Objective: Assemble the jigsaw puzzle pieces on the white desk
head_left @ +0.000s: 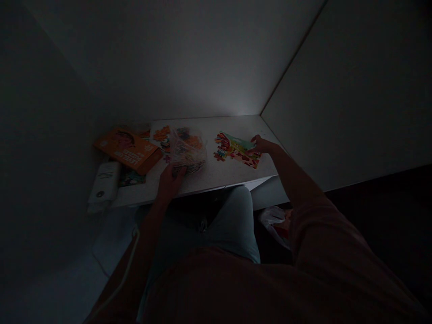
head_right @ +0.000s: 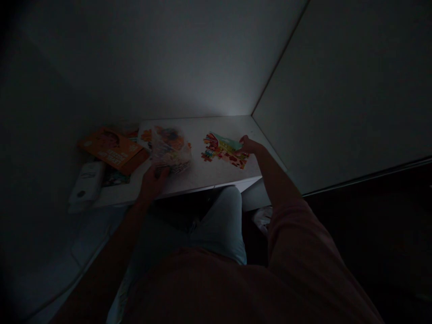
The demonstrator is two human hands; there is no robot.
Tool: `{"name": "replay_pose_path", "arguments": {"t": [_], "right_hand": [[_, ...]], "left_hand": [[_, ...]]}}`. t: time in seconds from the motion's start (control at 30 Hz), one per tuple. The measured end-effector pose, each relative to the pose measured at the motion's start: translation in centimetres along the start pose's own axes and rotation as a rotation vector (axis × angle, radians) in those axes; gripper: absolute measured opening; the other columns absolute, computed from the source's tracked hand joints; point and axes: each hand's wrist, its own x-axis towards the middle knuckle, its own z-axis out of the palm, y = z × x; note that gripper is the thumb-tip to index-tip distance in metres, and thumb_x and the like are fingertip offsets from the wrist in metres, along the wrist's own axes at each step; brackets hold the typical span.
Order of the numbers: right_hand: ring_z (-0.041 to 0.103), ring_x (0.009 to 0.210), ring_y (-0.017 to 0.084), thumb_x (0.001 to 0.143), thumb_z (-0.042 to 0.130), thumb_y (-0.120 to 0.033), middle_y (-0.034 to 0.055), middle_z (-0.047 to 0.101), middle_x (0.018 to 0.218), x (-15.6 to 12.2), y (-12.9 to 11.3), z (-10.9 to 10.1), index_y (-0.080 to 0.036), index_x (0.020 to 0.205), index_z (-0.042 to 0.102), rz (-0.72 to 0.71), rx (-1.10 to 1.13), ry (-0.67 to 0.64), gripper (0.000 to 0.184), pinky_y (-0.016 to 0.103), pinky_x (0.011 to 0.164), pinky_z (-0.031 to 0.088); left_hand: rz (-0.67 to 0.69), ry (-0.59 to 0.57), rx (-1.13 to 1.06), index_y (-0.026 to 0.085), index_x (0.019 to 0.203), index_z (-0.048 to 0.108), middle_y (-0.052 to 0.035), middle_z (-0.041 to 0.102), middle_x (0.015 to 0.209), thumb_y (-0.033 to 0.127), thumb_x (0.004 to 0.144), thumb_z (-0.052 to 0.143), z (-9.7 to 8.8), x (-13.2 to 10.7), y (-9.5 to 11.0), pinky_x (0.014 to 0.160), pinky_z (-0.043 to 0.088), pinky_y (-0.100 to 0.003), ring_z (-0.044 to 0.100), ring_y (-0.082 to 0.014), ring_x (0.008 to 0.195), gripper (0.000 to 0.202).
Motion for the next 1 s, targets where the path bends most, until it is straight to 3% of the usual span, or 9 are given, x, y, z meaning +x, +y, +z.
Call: {"name": "replay_pose_path", "arguments": {"t": [0.2,0.4,0.57,0.73,0.87,1.0], "right_hand": [[0.078,0.111,0.035,0.080,0.090,-0.082,0.0159,0.085,0.116,-0.5,-0.4,-0.5,-0.021,0.115,0.082,-0.094,-0.008,-0.012,0.071,0.045,0.100,0.064],[0.073,0.094,0.028,0.090,0.082,-0.076,0.0110,0.083,0.101,-1.6,-0.7,-2.3,-0.021,0.109,0.081,-0.102,0.096,0.066,0.058,0.039,0.083,0.061],[0.069,0.074,0.022,0.094,0.090,-0.065,0.0084,0.077,0.085,-2.6,-2.6,-4.8,-0.022,0.101,0.074,-0.147,0.294,0.116,0.046,0.034,0.068,0.055],[0.063,0.064,0.017,0.091,0.098,-0.059,0.0033,0.073,0.078,-4.0,-7.6,-6.7,-0.024,0.099,0.073,-0.426,0.503,0.109,0.043,0.029,0.057,0.050],[0.063,0.069,0.016,0.092,0.097,-0.056,-0.0002,0.071,0.083,-6.2,-13.7,-7.5,-0.024,0.101,0.074,-0.681,0.562,0.030,0.041,0.029,0.063,0.053],[0.064,0.078,0.017,0.099,0.090,-0.052,-0.0009,0.071,0.086,-7.7,-19.6,-7.3,-0.023,0.109,0.076,-0.906,0.456,-0.084,0.034,0.029,0.071,0.053]], "left_hand": [[-0.007,0.010,0.008,0.029,0.120,0.077,-0.0151,0.088,0.124,0.070,0.099,0.073,0.1,0.1,-0.1,0.114,0.064,-0.062,0.082,-0.0386,0.120,0.047],[-0.007,-0.003,-0.002,0.027,0.119,0.077,-0.0148,0.087,0.123,0.072,0.100,0.071,0.1,0.0,0.1,0.112,0.064,-0.059,0.082,-0.0378,0.119,0.049],[-0.007,0.000,0.009,0.028,0.115,0.076,-0.0145,0.087,0.122,0.074,0.100,0.072,0.2,0.1,-0.2,0.112,0.064,-0.061,0.080,-0.0382,0.117,0.048],[0.006,-0.024,-0.021,0.025,0.122,0.077,-0.0146,0.086,0.127,0.065,0.105,0.072,0.2,0.1,-0.1,0.116,0.062,-0.058,0.080,-0.0350,0.121,0.044],[0.011,-0.031,-0.028,0.025,0.124,0.077,-0.0138,0.086,0.127,0.061,0.106,0.074,0.2,0.0,0.0,0.114,0.063,-0.057,0.080,-0.0348,0.122,0.040],[0.004,-0.019,-0.010,0.028,0.123,0.077,-0.0134,0.086,0.127,0.060,0.105,0.075,0.2,-0.2,0.0,0.114,0.064,-0.056,0.081,-0.0354,0.123,0.037]]}}
